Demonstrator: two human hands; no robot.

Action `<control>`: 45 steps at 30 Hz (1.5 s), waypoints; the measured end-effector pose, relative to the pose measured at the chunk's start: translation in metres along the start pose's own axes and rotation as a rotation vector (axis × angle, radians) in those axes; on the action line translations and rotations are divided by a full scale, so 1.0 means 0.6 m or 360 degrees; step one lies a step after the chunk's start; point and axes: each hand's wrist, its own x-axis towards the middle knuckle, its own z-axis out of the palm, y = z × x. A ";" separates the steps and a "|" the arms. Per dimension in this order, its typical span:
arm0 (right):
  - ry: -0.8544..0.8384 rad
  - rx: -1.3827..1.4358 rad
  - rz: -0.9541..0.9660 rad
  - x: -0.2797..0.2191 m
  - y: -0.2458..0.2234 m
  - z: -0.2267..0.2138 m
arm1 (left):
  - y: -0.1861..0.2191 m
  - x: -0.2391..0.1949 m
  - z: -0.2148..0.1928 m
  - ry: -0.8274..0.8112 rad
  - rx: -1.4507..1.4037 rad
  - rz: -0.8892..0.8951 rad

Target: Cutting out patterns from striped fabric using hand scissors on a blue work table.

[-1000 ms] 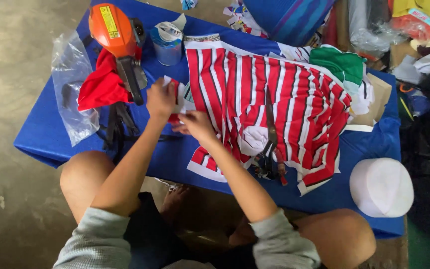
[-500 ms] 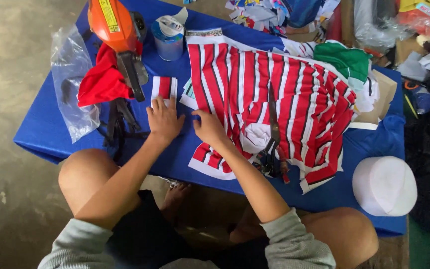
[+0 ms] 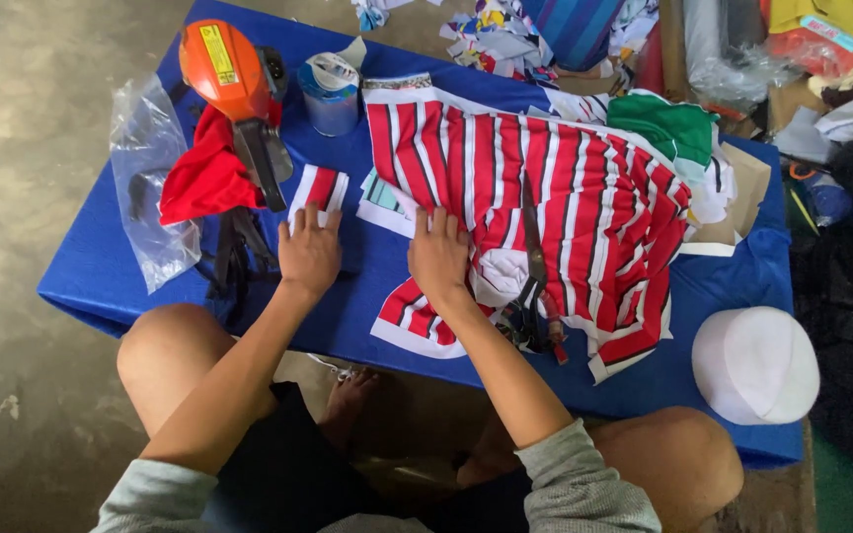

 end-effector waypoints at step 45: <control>-0.0179 0.0447 0.1017 -0.116 0.331 -0.117 | 0.341 0.113 0.005 -0.0141 -0.0635 0.0296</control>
